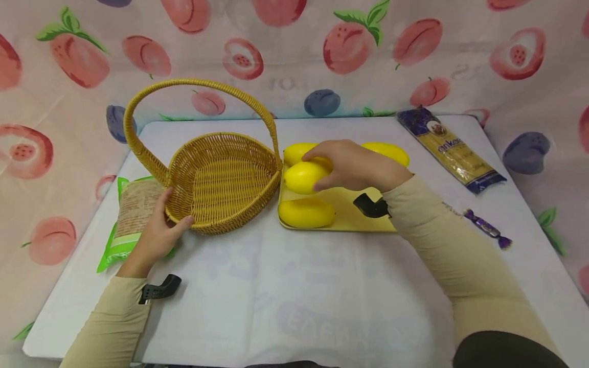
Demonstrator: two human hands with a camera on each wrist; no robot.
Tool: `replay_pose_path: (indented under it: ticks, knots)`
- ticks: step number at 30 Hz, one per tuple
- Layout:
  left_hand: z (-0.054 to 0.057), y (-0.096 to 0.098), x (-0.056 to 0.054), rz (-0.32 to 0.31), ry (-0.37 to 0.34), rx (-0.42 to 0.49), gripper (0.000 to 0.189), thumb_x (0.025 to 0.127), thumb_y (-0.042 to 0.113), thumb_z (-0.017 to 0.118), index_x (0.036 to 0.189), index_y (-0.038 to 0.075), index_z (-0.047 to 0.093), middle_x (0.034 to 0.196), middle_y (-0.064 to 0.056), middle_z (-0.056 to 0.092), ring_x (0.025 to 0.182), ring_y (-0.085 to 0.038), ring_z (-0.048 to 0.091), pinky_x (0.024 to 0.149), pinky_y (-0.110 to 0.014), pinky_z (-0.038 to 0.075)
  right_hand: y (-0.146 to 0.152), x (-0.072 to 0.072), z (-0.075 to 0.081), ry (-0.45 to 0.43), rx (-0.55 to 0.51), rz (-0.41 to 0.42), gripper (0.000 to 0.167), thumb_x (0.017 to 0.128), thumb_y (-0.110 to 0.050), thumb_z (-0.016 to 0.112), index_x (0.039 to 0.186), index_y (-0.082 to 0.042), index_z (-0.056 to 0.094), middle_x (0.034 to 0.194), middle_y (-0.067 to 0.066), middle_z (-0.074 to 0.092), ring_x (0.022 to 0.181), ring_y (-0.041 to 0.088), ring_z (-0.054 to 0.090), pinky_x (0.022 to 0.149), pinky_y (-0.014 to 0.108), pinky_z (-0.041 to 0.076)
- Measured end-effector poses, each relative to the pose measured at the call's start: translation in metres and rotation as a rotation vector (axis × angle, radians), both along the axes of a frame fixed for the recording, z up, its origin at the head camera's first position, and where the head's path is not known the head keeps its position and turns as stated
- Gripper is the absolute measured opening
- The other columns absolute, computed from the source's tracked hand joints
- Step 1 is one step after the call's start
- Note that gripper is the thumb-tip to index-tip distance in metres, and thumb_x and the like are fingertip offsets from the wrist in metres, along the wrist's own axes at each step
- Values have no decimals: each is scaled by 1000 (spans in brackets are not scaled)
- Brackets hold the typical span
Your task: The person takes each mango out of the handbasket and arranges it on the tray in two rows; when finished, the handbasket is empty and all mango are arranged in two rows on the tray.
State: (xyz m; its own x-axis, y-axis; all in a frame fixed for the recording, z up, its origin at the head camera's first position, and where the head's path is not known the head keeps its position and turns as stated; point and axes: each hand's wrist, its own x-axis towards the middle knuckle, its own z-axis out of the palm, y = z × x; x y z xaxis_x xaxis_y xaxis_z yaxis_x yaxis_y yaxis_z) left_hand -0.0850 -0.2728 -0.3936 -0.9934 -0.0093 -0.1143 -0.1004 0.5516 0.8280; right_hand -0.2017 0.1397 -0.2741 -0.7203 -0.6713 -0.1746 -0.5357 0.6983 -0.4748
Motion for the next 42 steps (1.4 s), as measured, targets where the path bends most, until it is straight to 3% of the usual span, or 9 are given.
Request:
replay_pose_path:
  ticks: [9,22,28,42]
  knots:
    - [1,2,1,6,7,5,95,98,29,64,161,10,-4,157,-30,22,139,-43,33,110,-57,29,48,2,-13,22,64,-137,62,87,-31,80,139,-6,58,143,18,51,133,39,41,111,58,27]
    - [1,1,2,7,20,-8,95,97,30,65,161,10,-3,157,-29,22,140,-42,33,110,-57,29,98,15,-41,-37,57,-304,65,88,-34,79,140,-3,55,145,24,45,134,44,36,110,65,24]
    - [1,1,2,5,26,-12,95,97,31,64,161,10,-3,157,-29,23,139,-43,33,110,-57,30,112,24,-52,-104,81,-373,70,88,-38,79,141,-2,52,146,28,40,133,48,32,107,69,23]
    - [0,2,1,0,17,8,96,98,30,65,161,9,-4,157,-29,22,140,-42,32,110,-56,29,125,40,-75,-156,64,-418,80,83,-51,79,140,-2,54,145,28,40,129,49,36,105,70,26]
